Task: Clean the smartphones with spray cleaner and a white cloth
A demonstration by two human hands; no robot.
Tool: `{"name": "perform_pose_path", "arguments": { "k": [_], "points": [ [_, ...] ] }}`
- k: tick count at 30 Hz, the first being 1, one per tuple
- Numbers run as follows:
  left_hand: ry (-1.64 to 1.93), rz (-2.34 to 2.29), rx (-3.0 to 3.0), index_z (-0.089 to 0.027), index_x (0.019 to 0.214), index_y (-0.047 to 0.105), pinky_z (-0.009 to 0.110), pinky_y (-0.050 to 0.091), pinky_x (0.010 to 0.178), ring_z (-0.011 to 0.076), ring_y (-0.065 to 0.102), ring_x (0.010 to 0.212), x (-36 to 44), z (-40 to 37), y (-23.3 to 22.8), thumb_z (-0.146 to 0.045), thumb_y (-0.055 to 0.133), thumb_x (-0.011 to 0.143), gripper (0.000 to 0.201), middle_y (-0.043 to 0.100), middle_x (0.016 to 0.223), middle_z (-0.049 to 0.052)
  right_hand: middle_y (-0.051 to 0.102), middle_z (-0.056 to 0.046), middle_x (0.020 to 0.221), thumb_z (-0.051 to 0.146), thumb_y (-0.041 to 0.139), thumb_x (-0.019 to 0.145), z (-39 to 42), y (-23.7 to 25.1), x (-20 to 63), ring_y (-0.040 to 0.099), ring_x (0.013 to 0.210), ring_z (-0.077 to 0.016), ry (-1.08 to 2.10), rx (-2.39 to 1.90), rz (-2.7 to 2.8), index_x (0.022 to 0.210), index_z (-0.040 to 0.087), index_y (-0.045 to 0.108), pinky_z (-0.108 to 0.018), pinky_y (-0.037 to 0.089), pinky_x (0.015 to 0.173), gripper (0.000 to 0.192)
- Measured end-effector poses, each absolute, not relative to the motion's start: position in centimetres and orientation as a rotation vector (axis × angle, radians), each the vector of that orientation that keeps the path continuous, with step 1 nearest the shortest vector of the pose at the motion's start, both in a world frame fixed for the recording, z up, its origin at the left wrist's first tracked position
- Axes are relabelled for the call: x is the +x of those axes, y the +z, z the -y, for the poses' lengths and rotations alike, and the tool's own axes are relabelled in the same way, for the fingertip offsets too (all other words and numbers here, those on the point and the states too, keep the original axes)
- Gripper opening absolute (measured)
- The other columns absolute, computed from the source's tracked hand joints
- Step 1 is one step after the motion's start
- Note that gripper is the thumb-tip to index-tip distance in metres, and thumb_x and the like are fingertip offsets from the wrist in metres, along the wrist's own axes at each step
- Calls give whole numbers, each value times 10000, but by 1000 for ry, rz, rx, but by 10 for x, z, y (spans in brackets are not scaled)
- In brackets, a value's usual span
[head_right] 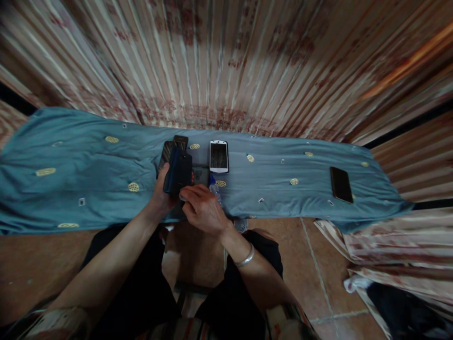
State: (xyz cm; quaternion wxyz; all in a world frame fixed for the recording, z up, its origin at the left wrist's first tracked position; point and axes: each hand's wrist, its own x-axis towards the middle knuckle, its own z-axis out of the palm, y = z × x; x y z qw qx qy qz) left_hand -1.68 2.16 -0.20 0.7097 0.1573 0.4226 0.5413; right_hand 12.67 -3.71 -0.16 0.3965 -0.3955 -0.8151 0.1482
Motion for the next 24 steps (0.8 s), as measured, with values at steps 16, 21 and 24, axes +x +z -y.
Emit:
{"name": "perform_pose_path", "arguments": {
  "k": [16,21,24],
  "points": [
    [1217,-881,331,-146,913,769,266,609,690,179,736,683,-17,-24,-1,-550,412,1077,563,764,729,61,819,-94,1115,64,501,931,34,-12,135,758,1039,-239,264,-1045,2040,1137,200,750,-414,642,949,351],
    [1168,-858,349,-146,956,780,347,650,822,241,791,848,-18,-22,-3,-564,493,1039,514,798,800,85,813,-108,1151,61,487,951,31,-15,138,749,1080,-248,267,-1057,2043,1174,192,743,-428,635,984,363],
    [1182,-871,337,-157,932,784,352,649,848,241,798,881,-16,-21,0,-485,445,1069,492,801,793,78,809,-117,1173,59,490,953,30,-18,139,742,1105,-254,265,-1066,2036,1197,185,737,-433,631,998,370]
  ]
}}
